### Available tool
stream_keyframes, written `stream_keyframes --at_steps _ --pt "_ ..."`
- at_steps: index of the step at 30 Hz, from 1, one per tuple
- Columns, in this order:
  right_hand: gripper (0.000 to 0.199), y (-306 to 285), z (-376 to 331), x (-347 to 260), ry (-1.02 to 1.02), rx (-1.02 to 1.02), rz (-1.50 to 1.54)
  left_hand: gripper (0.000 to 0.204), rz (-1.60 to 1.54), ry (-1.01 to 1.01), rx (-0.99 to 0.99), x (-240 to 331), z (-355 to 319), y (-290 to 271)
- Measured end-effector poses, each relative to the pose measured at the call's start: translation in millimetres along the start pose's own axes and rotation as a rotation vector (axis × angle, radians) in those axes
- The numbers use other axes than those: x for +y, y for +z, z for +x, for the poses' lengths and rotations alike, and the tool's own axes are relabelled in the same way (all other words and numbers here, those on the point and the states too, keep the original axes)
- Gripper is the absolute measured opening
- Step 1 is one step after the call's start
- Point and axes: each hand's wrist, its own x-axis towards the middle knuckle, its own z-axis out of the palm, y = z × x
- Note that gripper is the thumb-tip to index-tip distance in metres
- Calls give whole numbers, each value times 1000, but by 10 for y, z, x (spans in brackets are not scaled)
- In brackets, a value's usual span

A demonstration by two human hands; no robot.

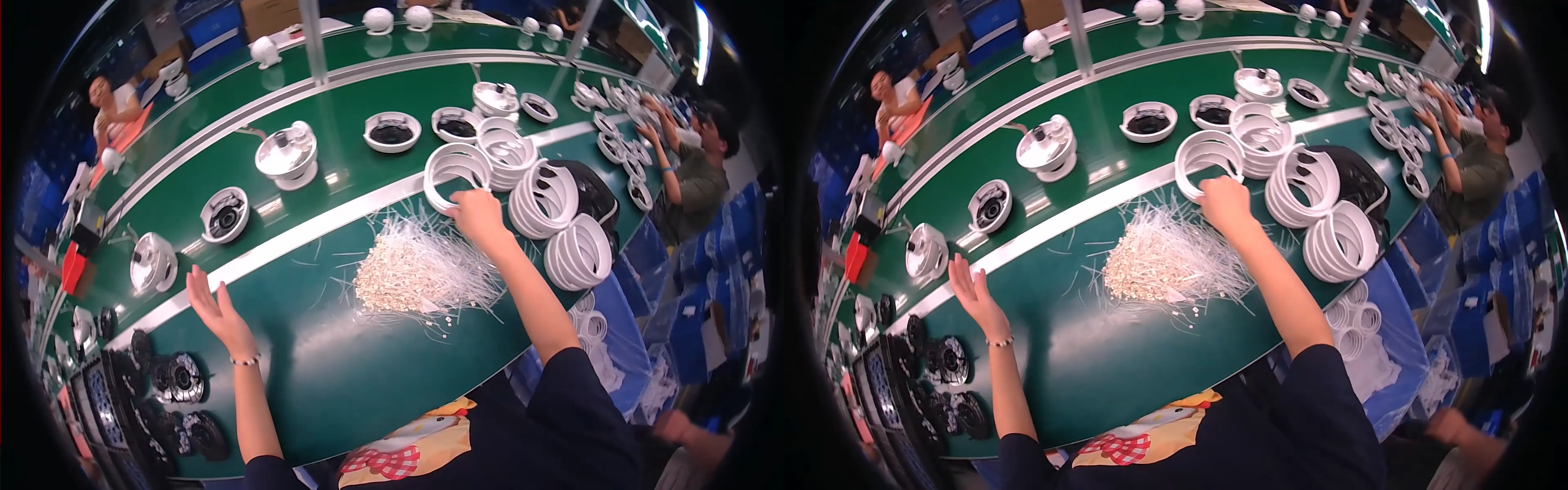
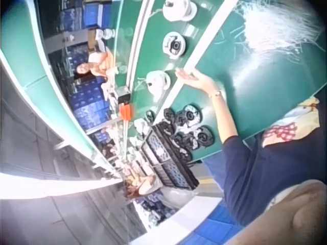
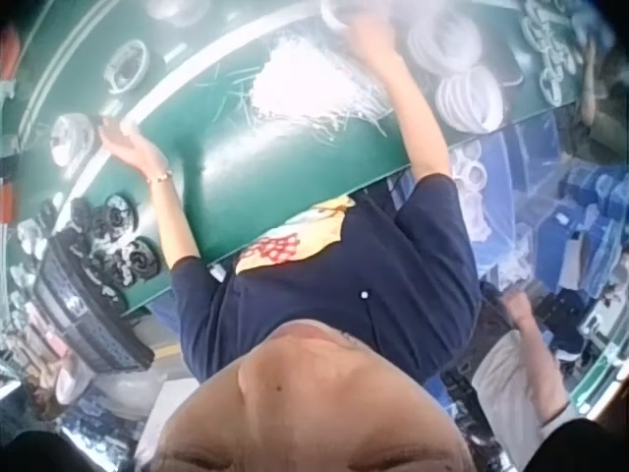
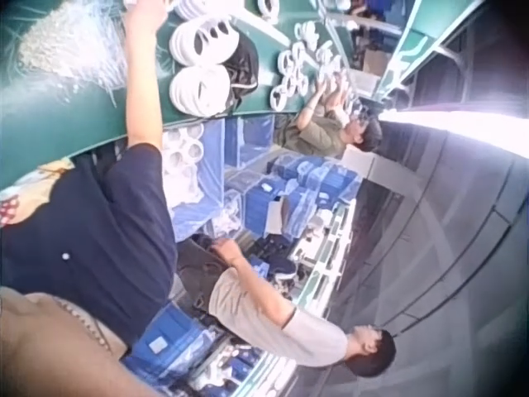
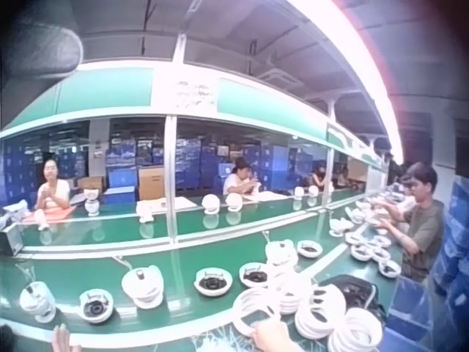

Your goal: Assembling electronic camera components on a factory production line.

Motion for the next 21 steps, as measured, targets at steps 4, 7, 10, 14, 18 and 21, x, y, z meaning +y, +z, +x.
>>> stream_keyframes --at_steps 4,7,10,14,18,21 --pt "15 115 -20 15 -3 38 -9 52 86 92 -75 185 -382 -452" --pt "11 143 -46 31 -108 176 186 51 219 84 -11 261 -554 -928" --pt "20 51 -60 46 -64 186 279 37 400 20 82 304 -607 -1449" --pt "19 -73 -100 283 -82 354 260 28 884 70 90 548 -509 -1880" --pt "13 -344 -348 -86 -166 430 419 34 1265 136 -87 493 -470 -2129" --pt "23 -608 -691 -638 -459 322 545 32 1480 18 -239 441 -302 -1908"
